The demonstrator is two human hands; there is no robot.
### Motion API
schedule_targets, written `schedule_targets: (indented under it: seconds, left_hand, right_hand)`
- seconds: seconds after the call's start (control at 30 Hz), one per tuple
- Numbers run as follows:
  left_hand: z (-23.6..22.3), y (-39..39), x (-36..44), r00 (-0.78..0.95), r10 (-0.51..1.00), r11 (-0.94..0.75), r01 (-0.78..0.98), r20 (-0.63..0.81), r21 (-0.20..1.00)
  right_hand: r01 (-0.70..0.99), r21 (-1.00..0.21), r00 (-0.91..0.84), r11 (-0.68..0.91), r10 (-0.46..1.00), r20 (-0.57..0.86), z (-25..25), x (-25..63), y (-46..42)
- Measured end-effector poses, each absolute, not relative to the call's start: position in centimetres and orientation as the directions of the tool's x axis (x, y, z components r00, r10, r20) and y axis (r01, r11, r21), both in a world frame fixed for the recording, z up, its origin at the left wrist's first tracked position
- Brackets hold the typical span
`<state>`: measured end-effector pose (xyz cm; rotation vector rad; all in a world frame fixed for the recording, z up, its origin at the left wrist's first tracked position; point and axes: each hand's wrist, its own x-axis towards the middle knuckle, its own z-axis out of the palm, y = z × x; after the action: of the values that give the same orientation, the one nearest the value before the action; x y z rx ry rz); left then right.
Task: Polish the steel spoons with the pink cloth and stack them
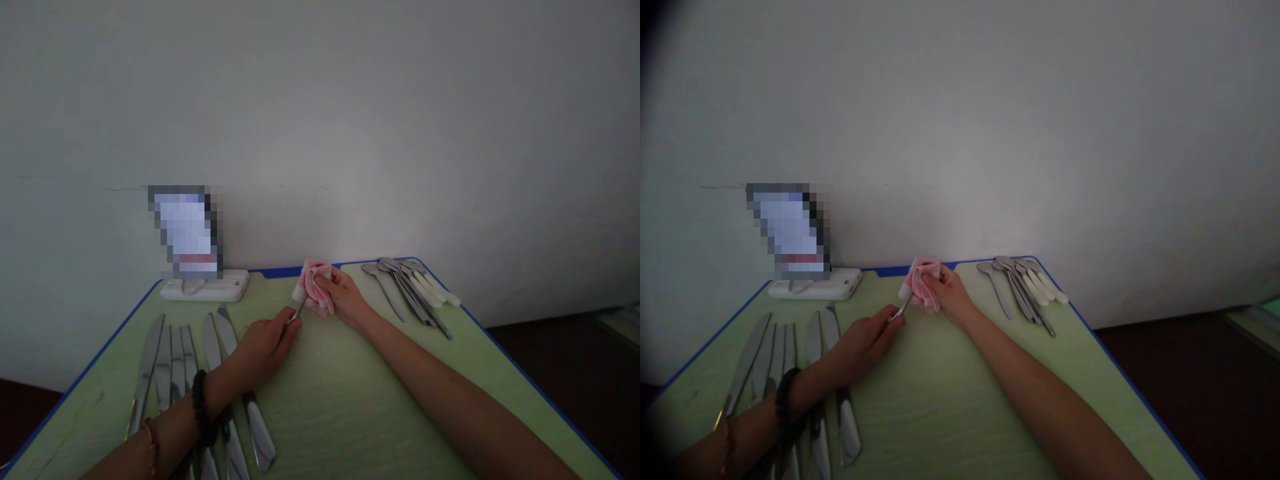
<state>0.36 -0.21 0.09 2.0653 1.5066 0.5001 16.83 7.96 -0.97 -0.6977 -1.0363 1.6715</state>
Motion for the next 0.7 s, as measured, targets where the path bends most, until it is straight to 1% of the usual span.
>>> schedule_targets:
  seconds: [0.07,0.17,0.33,0.47,0.57,0.7]
  left_hand:
    - [0.1,-0.2,0.4,0.305,0.952,-0.236,0.755,-0.009,0.611]
    - [0.1,-0.1,0.4,0.308,0.951,-0.239,0.734,0.001,0.636]
    - [0.2,0.0,0.2,0.318,0.948,-0.204,0.618,-0.003,0.759]
    - [-0.1,0.1,0.0,0.293,0.956,-0.136,0.498,-0.019,0.856]
    - [-0.4,0.2,0.0,0.275,0.961,-0.104,0.468,-0.033,0.877]
    - [-0.5,0.3,0.1,0.283,0.959,-0.110,0.477,-0.034,0.872]
  right_hand:
    - [-0.448,-0.888,-0.289,-0.101,0.957,0.036,-1.2,16.7,8.0]
    - [-0.458,-0.882,-0.250,-0.112,0.968,0.007,-1.5,16.5,8.1]
    - [-0.519,-0.824,-0.351,-0.228,0.936,-0.038,-1.0,16.8,8.2]
    - [-0.565,-0.752,-0.429,-0.338,0.900,-0.083,-0.5,17.1,8.4]
    - [-0.598,-0.708,-0.445,-0.376,0.890,-0.096,-0.3,17.3,8.6]
    - [-0.622,-0.678,-0.468,-0.392,0.880,-0.080,-0.2,17.6,8.4]
